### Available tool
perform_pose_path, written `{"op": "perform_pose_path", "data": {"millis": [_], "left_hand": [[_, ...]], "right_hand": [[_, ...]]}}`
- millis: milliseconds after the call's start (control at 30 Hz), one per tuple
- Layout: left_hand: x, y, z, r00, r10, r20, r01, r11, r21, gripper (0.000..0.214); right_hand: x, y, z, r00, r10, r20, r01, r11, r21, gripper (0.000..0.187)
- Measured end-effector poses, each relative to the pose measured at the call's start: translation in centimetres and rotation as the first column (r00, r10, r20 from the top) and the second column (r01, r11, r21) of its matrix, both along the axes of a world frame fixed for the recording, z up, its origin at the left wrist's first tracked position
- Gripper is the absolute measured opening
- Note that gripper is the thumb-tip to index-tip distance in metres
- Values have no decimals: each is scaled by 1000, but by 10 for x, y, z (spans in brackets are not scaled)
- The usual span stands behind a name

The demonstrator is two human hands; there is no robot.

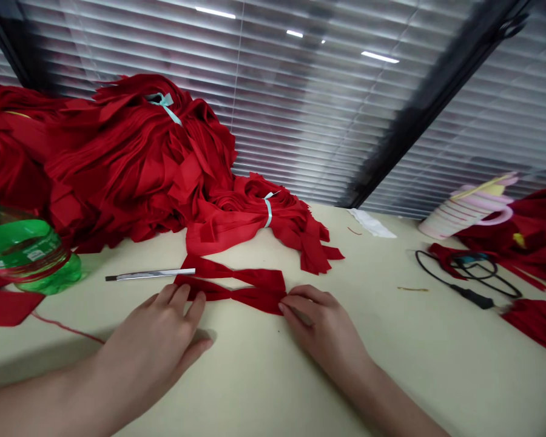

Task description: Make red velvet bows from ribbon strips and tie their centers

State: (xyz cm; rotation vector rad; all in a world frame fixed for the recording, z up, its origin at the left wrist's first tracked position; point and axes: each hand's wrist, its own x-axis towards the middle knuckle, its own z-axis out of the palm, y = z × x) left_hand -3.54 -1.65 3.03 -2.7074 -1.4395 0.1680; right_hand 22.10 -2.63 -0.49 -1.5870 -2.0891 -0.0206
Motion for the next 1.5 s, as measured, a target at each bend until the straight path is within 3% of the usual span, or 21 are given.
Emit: {"op": "perform_pose_path", "data": {"millis": [133,267,367,467,633,800,1167,1500], "left_hand": [[-12,19,10,1000,2,16,-1,999,-40,33],[-31,53,23,995,65,81,-58,995,-76,29],[-44,76,24,991,66,117,-52,991,-120,19],[-52,88,19,987,110,118,-94,987,-131,17],[-62,91,20,980,189,68,-180,977,-116,17],[-66,92,28,956,292,-4,-291,953,-78,15],[-62,91,35,963,267,41,-261,959,-113,22],[-63,91,32,959,283,4,-280,953,-114,26]], "right_hand": [[0,1,-1,1000,8,-30,-6,998,66,16],[4,3,4,988,11,-156,6,994,110,16],[3,6,13,977,13,-213,9,995,102,14],[-10,11,21,980,90,-179,-77,994,81,13],[-50,28,26,973,233,-8,-232,968,-94,26],[-73,43,24,974,226,28,-220,964,-150,5],[-51,69,65,957,282,71,-275,957,-94,4],[-58,81,38,917,373,141,-343,919,-197,3]]}}
